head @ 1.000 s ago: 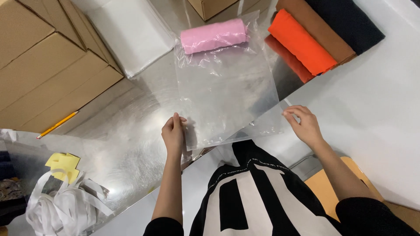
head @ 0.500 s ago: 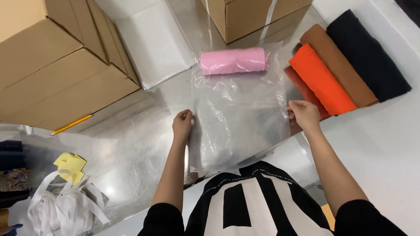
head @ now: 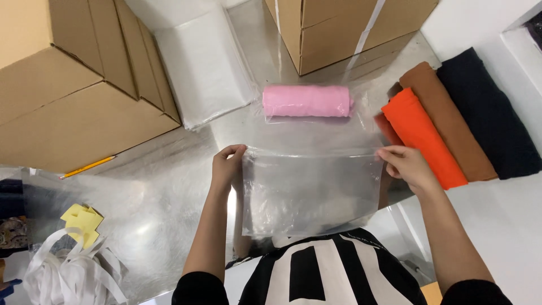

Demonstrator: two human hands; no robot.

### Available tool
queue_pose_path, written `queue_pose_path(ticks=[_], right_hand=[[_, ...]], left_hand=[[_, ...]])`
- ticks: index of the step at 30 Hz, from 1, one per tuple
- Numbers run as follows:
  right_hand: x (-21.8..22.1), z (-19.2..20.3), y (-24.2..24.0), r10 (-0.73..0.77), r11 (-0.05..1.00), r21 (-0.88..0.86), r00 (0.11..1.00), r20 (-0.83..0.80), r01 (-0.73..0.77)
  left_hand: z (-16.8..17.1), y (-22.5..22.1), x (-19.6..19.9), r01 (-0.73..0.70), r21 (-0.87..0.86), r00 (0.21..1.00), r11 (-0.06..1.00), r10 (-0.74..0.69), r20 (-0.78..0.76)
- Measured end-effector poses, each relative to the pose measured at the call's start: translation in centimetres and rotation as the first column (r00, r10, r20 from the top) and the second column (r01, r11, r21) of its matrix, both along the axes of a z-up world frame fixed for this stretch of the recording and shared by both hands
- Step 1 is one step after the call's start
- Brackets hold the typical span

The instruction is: The person wraps a pink rolled cloth and an orange rolled cloth individually in clear plastic bags on a metal table. The person then opens a cardboard box and places the wrapped items inside before closing the box.

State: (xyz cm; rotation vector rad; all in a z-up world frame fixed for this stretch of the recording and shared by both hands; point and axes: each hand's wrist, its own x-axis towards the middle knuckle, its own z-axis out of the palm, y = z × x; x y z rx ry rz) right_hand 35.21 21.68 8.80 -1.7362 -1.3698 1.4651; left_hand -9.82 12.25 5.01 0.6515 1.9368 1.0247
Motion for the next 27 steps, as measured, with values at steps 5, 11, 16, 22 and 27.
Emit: queue_pose_path(ticks=[5,11,16,22,27], right_hand=[[0.4,2.5,4.5,-0.045,0.998,0.027,0.988,-0.150,0.049],[-2.0,7.1,10.4,-0.146,0.982,0.063,0.934,-0.327,0.176],[-2.9,6.8,15.2,-0.142,0.965,0.140,0.886,-0.441,0.224],[-1.7,3.9,12.5,-0.120,0.945,0.196,0.836,-0.535,0.262],[1.4,-3.4,3.3,-0.149,0.939,0.164,0.786,-0.601,0.303]], left_hand=[[8.2,4.3,1.4,-0.084,0.066,0.988,0.994,0.074,0.137],[11.2,12.3,1.1,-0.094,0.221,0.984,0.971,0.057,0.171],[10.6,18.3,1.2,-0.163,0.387,0.976,0.908,0.090,0.200],[13.1,15.5,1.6,-0.171,0.446,0.935,0.878,0.002,0.354],[11.7,4.9,2.8,-0.141,0.440,0.941,0.887,-0.018,0.339]])
